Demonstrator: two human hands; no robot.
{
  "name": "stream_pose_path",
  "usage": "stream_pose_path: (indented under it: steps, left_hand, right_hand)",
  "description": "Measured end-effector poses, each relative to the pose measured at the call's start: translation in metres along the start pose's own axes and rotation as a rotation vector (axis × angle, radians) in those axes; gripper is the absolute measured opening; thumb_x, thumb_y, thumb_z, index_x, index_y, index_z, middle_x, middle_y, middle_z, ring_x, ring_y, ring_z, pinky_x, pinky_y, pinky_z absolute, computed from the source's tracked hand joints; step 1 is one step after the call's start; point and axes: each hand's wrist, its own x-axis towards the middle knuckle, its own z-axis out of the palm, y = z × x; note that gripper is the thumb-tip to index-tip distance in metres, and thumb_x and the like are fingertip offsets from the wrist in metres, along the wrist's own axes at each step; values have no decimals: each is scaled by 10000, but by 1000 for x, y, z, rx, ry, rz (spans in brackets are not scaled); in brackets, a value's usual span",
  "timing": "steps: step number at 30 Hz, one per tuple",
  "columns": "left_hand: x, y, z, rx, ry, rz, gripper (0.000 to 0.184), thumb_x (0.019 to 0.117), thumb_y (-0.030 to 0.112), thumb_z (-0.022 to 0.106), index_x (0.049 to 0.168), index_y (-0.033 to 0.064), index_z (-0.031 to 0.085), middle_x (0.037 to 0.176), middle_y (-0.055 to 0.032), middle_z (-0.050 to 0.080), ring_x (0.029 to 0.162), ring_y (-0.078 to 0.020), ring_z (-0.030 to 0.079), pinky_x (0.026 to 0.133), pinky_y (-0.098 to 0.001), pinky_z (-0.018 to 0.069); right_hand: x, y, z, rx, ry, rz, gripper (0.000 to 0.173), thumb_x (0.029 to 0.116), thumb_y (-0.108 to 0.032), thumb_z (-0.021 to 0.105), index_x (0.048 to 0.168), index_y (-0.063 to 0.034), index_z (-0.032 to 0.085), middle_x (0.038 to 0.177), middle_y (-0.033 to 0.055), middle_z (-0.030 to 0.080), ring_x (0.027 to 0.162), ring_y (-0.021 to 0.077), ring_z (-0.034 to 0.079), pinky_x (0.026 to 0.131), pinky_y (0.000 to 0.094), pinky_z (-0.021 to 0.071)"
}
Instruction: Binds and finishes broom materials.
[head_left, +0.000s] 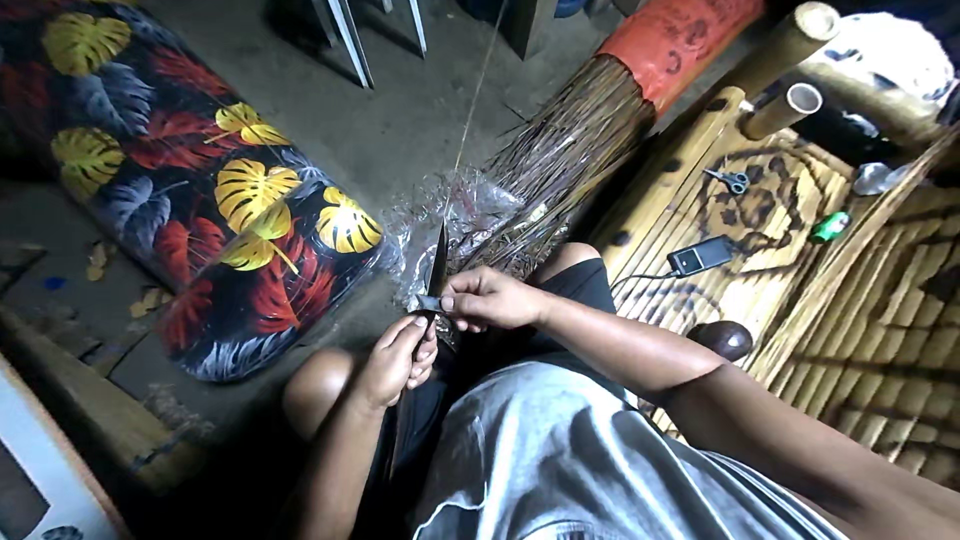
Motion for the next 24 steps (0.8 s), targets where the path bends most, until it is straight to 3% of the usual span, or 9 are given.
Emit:
stream_pose_path:
  steps: [6, 9, 14, 17, 24]
  left_hand:
    - [-1, 1, -2, -34, -51, -4, 372, 1103, 253, 218, 915, 147, 520, 632, 76, 403, 425, -14, 352, 380, -140, 322]
    - [0, 2, -2, -46, -67, -4, 367, 1102, 254, 221, 911, 152, 517, 634, 78, 399, 425, -11, 348, 378, -139, 319]
    - [-1, 1, -2, -38, -86, -12, 363, 1102, 257, 227, 912, 151, 518, 635, 76, 400, 421, -10, 345, 374, -139, 321]
    - [-2, 0, -3, -29, -99, -12, 353, 1095, 265, 242, 911, 153, 521, 637, 78, 407, 422, -10, 349, 377, -142, 328]
    - [1, 0, -1, -35, -82, -1, 349, 1101, 264, 252, 914, 151, 525, 640, 75, 412, 429, -9, 362, 383, -137, 335]
  right_hand:
    - [9, 4, -18, -65, 70, -159, 256, 1051, -164, 512, 927, 5, 659, 710, 24, 645, 558, 66, 575, 493, 232, 474]
    - [13, 6, -28, -104, 115, -224, 243, 1051, -153, 514, 952, 12, 663, 718, 23, 640, 589, 76, 593, 520, 248, 505]
    - [13, 0, -47, -126, 269, -212, 244, 1062, -155, 506, 1016, 23, 667, 785, 47, 667, 610, 96, 595, 544, 271, 516]
    - [11, -7, -59, -73, 383, -165, 235, 1071, -171, 477, 1012, -10, 636, 754, 29, 645, 587, 98, 591, 522, 265, 512]
    - [-2, -2, -14, 0, 53, -35, 283, 1064, -210, 488, 1013, 14, 652, 692, 65, 638, 532, 120, 584, 482, 272, 501]
